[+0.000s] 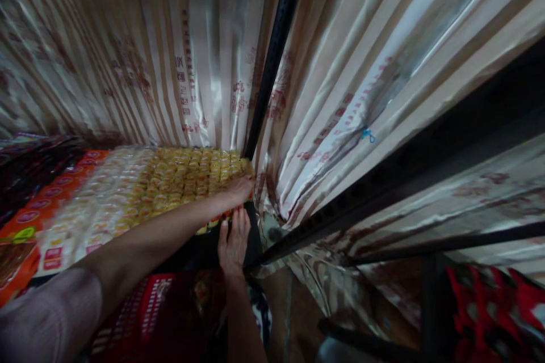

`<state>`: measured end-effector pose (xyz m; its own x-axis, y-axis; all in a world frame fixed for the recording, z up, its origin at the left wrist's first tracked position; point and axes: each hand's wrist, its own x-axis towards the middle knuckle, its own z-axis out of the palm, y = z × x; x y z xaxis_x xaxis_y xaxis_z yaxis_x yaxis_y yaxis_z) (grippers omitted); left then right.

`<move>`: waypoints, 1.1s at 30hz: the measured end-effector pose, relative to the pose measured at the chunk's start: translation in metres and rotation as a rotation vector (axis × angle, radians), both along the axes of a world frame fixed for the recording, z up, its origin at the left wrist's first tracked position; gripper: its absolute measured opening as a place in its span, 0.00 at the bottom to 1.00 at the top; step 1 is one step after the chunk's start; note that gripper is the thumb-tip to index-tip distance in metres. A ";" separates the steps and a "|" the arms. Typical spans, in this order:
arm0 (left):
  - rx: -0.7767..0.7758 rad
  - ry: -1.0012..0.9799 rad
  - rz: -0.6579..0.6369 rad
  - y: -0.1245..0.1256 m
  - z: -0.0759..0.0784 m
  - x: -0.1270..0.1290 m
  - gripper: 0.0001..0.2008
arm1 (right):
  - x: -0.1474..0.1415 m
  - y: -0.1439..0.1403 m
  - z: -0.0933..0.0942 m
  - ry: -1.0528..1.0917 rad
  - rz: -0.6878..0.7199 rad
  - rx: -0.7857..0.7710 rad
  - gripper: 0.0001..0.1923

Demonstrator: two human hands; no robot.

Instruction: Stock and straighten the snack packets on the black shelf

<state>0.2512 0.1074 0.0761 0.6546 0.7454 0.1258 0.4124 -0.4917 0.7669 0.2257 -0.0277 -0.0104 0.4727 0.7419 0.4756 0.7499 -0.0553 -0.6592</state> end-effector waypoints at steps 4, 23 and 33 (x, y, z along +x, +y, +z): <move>0.068 0.096 -0.001 -0.008 -0.001 0.004 0.11 | 0.001 0.000 -0.005 0.004 -0.027 -0.019 0.25; 0.379 0.108 -0.024 -0.036 0.031 -0.032 0.17 | 0.000 0.000 -0.001 0.056 -0.038 0.009 0.23; 0.165 -0.185 -0.034 -0.159 -0.029 -0.184 0.15 | -0.003 -0.005 0.016 0.101 -0.039 0.098 0.18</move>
